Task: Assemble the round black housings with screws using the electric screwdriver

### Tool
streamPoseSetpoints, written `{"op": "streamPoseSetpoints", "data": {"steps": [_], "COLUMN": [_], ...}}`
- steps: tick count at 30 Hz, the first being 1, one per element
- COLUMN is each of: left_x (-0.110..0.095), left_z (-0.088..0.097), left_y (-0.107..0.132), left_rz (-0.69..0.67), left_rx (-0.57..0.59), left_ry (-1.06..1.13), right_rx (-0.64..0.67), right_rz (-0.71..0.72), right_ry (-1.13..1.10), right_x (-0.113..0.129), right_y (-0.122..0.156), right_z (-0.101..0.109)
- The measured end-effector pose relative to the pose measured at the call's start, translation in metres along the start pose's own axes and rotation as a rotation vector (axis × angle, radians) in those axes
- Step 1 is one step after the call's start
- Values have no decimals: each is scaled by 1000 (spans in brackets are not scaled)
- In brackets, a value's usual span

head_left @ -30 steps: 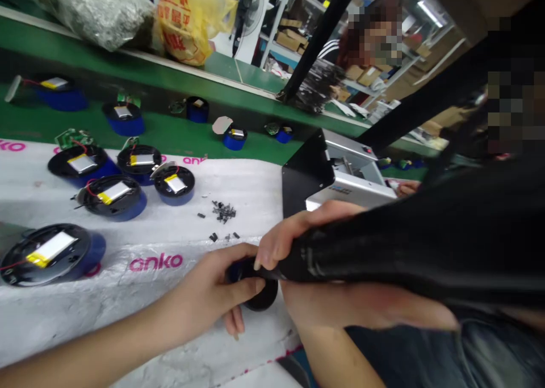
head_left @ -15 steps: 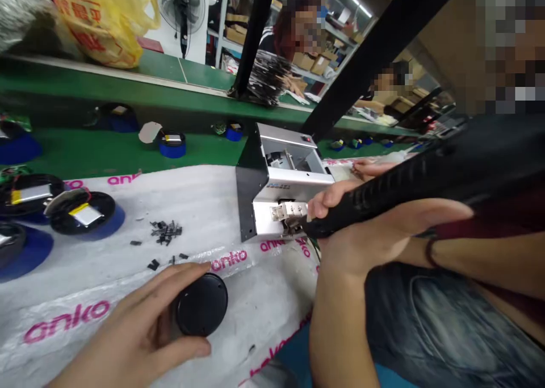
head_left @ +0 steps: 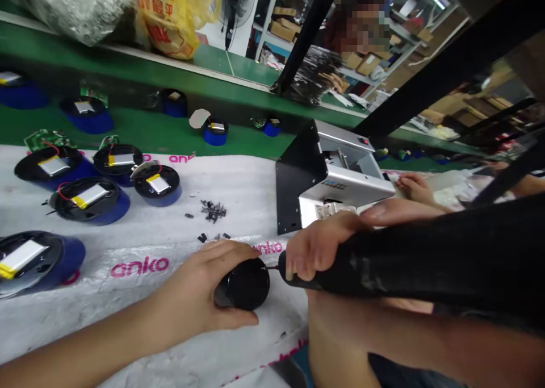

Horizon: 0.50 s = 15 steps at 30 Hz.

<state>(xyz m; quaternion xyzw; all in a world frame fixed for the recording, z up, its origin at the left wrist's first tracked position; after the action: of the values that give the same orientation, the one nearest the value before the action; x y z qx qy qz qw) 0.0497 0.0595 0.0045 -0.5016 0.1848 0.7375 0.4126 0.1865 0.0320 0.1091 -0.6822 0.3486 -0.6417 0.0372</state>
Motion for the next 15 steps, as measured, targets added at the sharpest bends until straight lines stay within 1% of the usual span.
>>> {"op": "streamPoseSetpoints", "data": {"steps": [2,4,7,10,13,15], "left_x": [-1,-2,-5,-7,-7,-5], "left_z": [0,0,0,2,3,2], "left_y": [0,-1,-3,-4,-4,-3], "left_rz": [1,12,49,77,89,94], "left_rx": [3,17,35,33,24,18], "left_ry": [21,43,81,100,104,100], "right_rx": [-29,-21,60,198,227,289], "right_rz": [21,22,-43,-89,-131,-193], "right_ry": [38,25,26,48,26,25], "right_x": [-2,-2,1,7,10,6], "right_y": [0,0,-2,-6,-7,-3], "right_z": [-3,-5,-12,-18,-12,-11]}}
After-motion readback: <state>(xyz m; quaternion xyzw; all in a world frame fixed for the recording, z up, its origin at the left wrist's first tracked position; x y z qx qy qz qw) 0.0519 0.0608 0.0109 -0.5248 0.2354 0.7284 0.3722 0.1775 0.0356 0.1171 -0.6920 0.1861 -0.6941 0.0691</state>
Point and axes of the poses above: each hand's wrist, its own y-axis away from the middle knuckle, its own z-axis out of the back of the hand, x = y × z, the point moved 7 cm from there along -y, towards the middle knuckle, and after that the axes turned 3 degrees about y, right-handed, at the moved point
